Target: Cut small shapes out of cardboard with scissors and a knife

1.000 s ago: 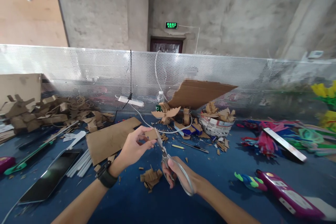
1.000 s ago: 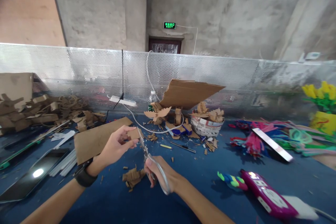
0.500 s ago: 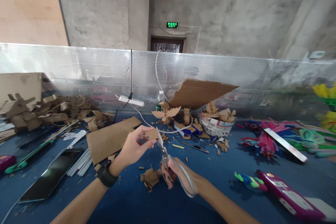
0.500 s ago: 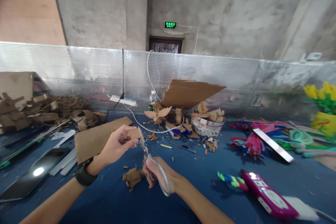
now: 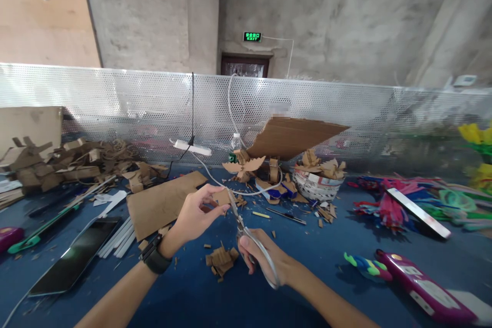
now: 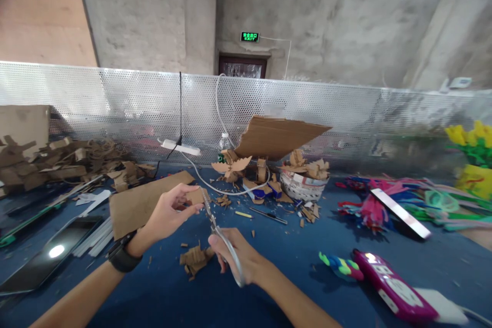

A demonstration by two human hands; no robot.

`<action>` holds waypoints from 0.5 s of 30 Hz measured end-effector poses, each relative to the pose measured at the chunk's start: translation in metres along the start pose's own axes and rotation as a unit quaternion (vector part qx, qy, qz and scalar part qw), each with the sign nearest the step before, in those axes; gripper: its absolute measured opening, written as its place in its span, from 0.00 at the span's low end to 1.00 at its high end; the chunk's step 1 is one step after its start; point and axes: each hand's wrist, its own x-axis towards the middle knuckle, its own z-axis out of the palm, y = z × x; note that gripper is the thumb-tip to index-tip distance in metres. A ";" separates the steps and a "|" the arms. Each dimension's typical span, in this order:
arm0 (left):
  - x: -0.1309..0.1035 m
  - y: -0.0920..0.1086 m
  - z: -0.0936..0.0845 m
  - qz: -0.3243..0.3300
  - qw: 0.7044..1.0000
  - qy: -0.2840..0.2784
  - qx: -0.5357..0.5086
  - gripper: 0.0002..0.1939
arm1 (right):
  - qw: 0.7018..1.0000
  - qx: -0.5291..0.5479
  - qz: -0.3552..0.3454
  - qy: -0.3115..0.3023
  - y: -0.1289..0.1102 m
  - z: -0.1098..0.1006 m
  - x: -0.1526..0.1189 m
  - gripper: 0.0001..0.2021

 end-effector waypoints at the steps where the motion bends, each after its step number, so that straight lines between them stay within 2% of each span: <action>1: 0.000 0.000 0.000 0.001 1.000 0.001 0.000 0.19 | 1.000 -0.006 0.003 0.003 0.000 0.000 0.000 0.34; 8: 0.000 -0.002 0.001 0.005 1.000 -0.001 -0.016 0.19 | 0.997 -0.056 0.038 0.024 0.004 0.003 -0.001 0.32; 15: 0.001 -0.001 0.002 0.000 1.000 0.006 -0.021 0.20 | 0.989 -0.078 0.113 0.052 0.001 0.010 0.005 0.25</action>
